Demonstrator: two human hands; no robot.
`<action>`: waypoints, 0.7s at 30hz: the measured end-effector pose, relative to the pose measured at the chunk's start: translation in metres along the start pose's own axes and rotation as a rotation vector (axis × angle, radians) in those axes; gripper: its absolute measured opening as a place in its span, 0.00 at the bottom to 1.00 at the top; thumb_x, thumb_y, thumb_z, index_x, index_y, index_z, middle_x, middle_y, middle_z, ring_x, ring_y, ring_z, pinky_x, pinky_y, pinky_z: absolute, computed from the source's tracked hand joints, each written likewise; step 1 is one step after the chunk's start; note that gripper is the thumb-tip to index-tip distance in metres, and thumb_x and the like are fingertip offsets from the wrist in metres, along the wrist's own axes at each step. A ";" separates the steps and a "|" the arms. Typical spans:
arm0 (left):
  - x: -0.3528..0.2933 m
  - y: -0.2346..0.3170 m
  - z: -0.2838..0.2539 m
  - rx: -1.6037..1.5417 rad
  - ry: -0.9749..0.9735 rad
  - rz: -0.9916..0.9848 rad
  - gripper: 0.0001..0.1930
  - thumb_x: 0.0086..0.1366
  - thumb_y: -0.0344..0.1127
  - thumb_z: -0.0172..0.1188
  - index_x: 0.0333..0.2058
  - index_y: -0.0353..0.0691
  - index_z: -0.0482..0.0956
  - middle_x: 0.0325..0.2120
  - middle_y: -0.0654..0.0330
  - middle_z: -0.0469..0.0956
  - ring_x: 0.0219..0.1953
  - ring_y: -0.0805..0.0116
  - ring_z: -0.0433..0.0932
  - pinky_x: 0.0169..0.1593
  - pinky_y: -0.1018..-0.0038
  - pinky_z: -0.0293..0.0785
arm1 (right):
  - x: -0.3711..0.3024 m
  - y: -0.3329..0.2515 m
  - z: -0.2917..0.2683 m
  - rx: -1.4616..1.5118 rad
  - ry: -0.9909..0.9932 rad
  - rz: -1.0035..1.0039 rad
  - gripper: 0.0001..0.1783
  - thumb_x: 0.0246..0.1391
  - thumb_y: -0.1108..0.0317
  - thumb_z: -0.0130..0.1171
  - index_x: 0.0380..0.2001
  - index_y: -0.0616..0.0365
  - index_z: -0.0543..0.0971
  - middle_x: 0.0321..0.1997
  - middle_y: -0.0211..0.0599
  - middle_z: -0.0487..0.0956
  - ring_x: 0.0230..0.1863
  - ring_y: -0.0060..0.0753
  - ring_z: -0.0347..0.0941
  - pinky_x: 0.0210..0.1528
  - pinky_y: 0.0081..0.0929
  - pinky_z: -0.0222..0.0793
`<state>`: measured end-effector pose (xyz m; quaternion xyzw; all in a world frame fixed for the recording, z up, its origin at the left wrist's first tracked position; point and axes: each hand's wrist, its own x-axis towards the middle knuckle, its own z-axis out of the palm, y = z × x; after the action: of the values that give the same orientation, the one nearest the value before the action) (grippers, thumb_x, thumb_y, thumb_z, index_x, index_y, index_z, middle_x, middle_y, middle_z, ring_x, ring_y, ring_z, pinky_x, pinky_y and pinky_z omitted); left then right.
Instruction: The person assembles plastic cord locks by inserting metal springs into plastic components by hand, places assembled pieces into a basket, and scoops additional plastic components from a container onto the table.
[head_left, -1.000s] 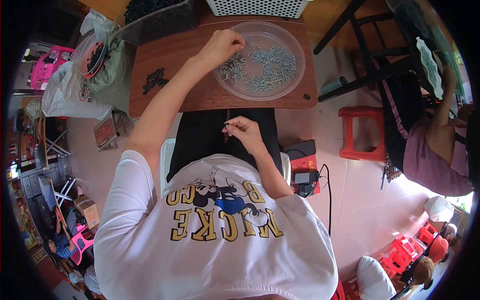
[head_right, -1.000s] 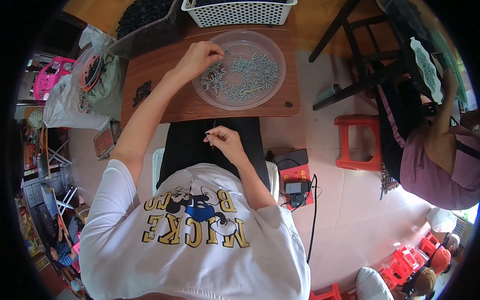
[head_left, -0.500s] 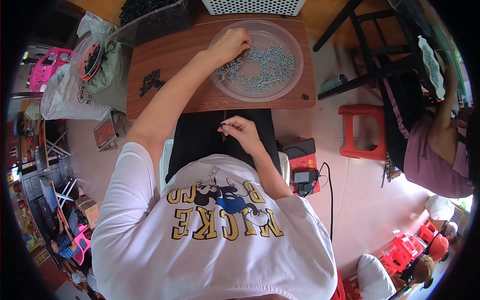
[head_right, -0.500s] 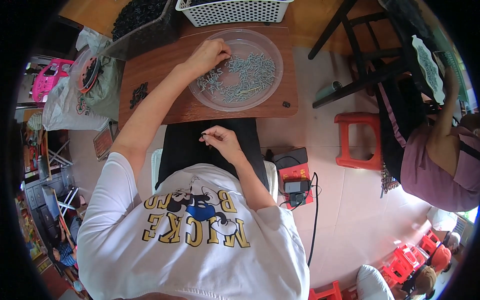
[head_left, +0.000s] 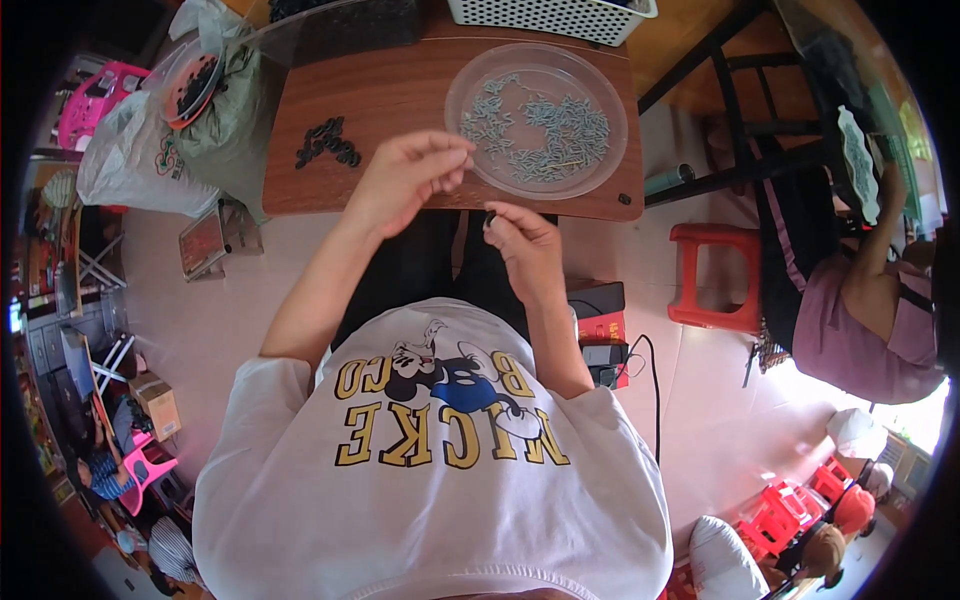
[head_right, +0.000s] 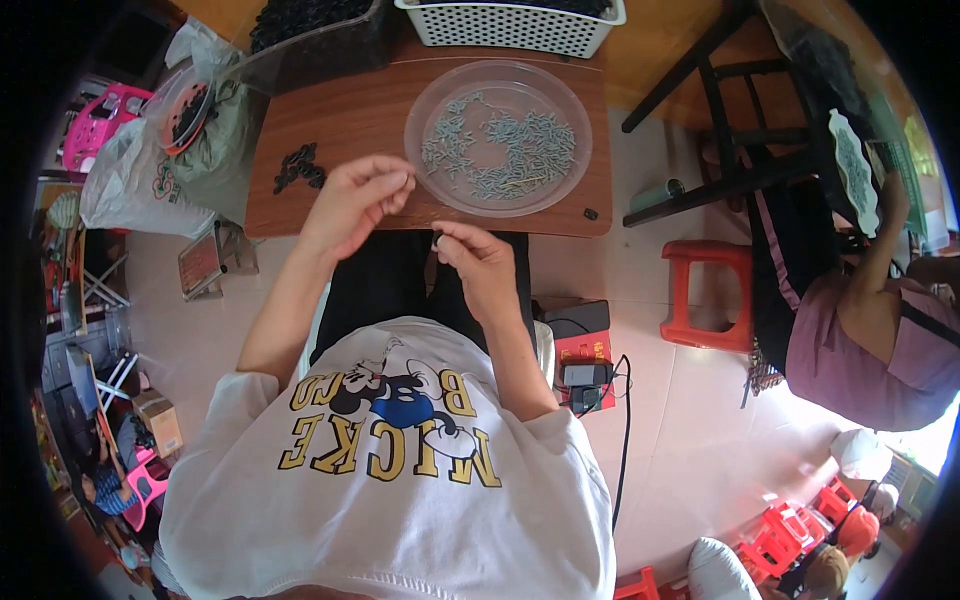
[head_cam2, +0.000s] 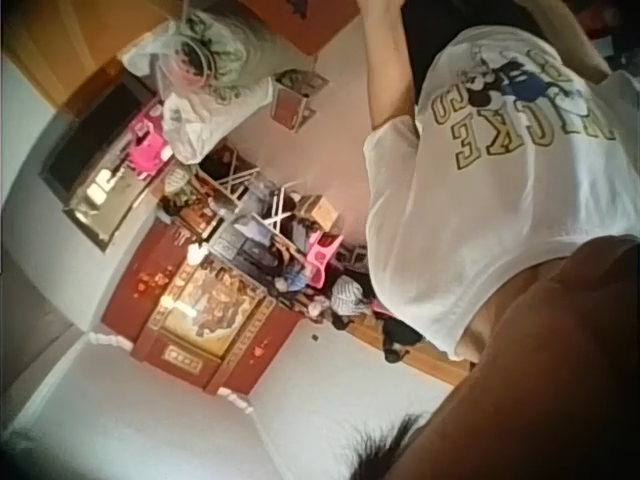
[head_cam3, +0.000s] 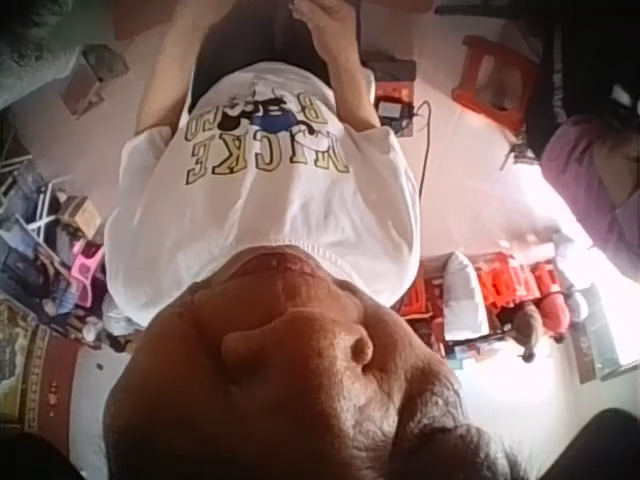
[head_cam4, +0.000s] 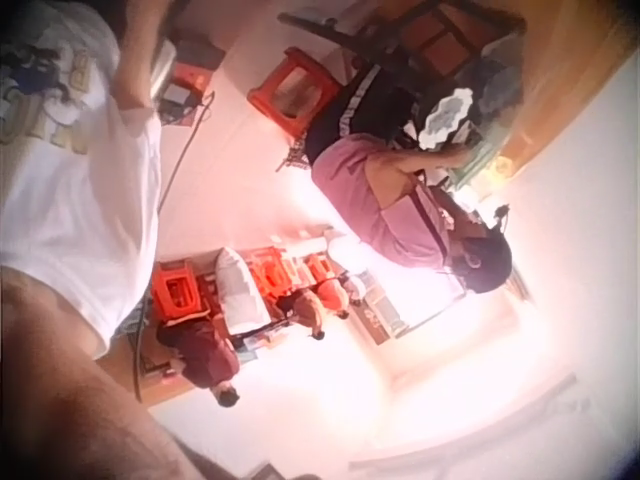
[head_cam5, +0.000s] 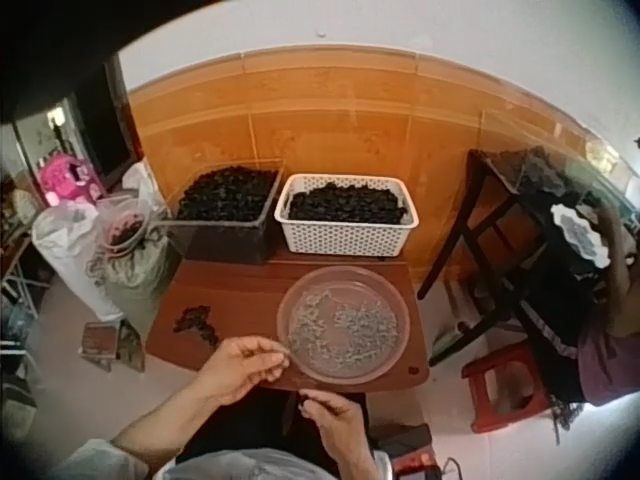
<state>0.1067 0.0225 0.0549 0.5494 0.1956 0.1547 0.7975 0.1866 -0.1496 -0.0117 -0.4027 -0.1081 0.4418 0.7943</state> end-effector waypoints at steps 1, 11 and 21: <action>-0.013 -0.005 -0.003 -0.137 0.011 -0.037 0.06 0.61 0.27 0.57 0.36 0.32 0.78 0.32 0.59 0.79 0.31 0.76 0.76 0.34 0.83 0.72 | 0.002 -0.007 0.008 -0.006 -0.011 0.011 0.10 0.51 0.77 0.59 0.39 0.65 0.79 0.31 0.31 0.79 0.30 0.17 0.71 0.34 0.14 0.66; -0.057 -0.022 -0.013 -0.576 0.193 -0.012 0.05 0.59 0.24 0.59 0.35 0.35 0.78 0.32 0.58 0.79 0.30 0.75 0.77 0.35 0.82 0.74 | 0.005 -0.022 0.065 -0.219 -0.020 -0.078 0.08 0.48 0.79 0.61 0.35 0.65 0.80 0.31 0.35 0.81 0.28 0.17 0.72 0.32 0.12 0.66; -0.061 -0.028 -0.009 -0.670 0.176 -0.038 0.06 0.58 0.22 0.58 0.35 0.34 0.77 0.30 0.56 0.79 0.28 0.73 0.77 0.30 0.85 0.73 | 0.000 -0.017 0.077 -0.475 0.034 -0.123 0.07 0.47 0.76 0.63 0.32 0.65 0.81 0.24 0.27 0.78 0.25 0.11 0.69 0.28 0.09 0.63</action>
<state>0.0497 -0.0077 0.0341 0.2377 0.2121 0.2420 0.9165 0.1566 -0.1130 0.0510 -0.5782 -0.2200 0.3481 0.7043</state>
